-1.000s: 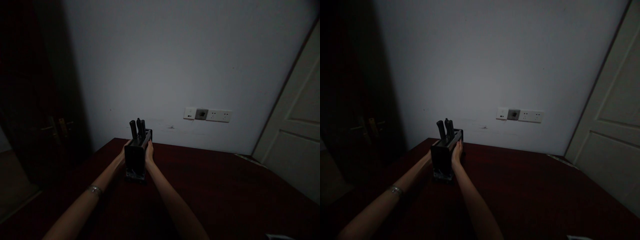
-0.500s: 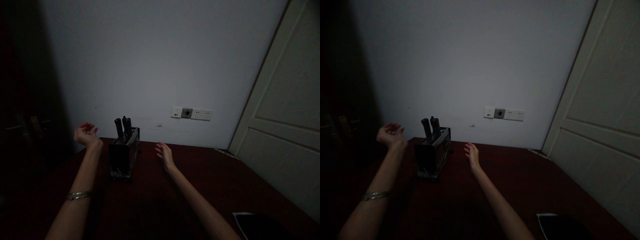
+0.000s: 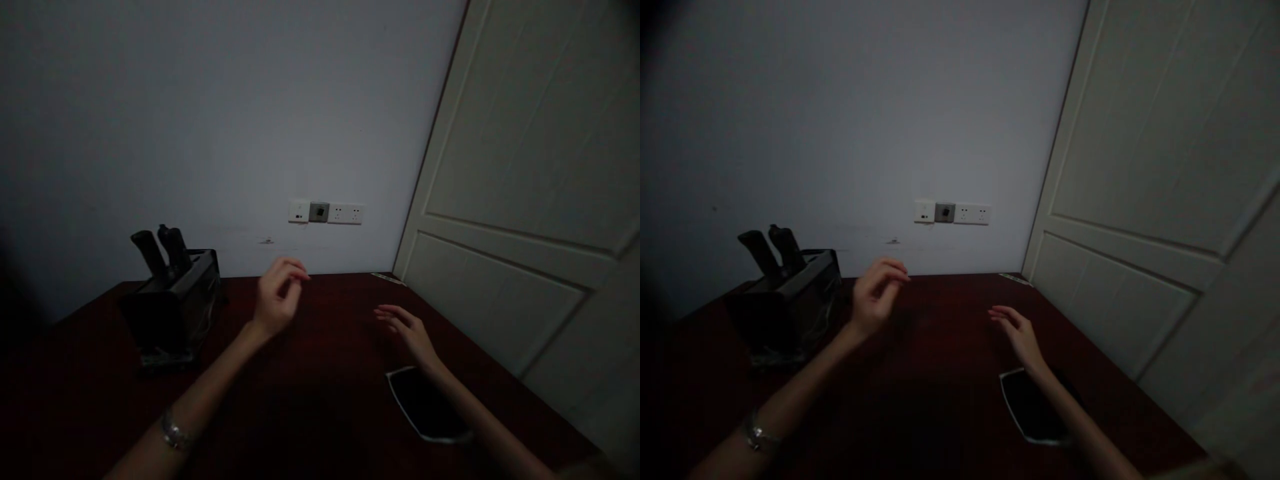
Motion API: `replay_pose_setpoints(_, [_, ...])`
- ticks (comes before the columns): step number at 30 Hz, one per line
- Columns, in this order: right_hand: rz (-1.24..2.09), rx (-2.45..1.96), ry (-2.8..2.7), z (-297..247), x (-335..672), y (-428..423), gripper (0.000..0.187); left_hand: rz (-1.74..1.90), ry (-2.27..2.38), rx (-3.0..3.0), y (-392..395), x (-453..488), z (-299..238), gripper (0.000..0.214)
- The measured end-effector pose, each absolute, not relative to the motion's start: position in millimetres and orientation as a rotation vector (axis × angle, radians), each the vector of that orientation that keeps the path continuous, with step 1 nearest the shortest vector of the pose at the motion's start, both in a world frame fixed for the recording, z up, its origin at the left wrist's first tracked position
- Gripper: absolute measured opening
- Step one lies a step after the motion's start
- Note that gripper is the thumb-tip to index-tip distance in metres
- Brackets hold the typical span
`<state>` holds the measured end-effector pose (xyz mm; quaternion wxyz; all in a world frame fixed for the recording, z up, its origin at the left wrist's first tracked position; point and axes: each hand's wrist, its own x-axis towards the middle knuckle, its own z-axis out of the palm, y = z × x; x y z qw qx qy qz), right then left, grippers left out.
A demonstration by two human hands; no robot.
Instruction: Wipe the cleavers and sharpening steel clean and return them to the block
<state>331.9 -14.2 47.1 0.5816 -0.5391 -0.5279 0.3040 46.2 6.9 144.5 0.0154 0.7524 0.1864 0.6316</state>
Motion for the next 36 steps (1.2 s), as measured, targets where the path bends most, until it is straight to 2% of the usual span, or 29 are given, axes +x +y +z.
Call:
replay_pose_setpoints(5, [0.456,-1.584,-1.412,26,411,-43,0.031,0.904,0.318,2.945,-12,124,85,0.024])
replay_pose_setpoints(10, [0.343,-1.737,-1.468,-2,452,-64,0.031,0.441,0.079,3.172,-23,165,29,0.028])
replay_pose_setpoints(19, [0.442,-1.802,-1.515,-31,473,-66,0.039,0.414,-0.071,3.235,-22,191,-20,0.022])
replay_pose_setpoints(24, [0.360,-1.887,-1.530,-42,482,-61,0.043,0.434,-0.057,3.237,-19,195,-25,0.019])
replay_pose_setpoints(36, [0.545,-1.786,-1.459,-40,485,-54,0.044,0.477,-0.010,3.269,-13,194,-26,0.011])
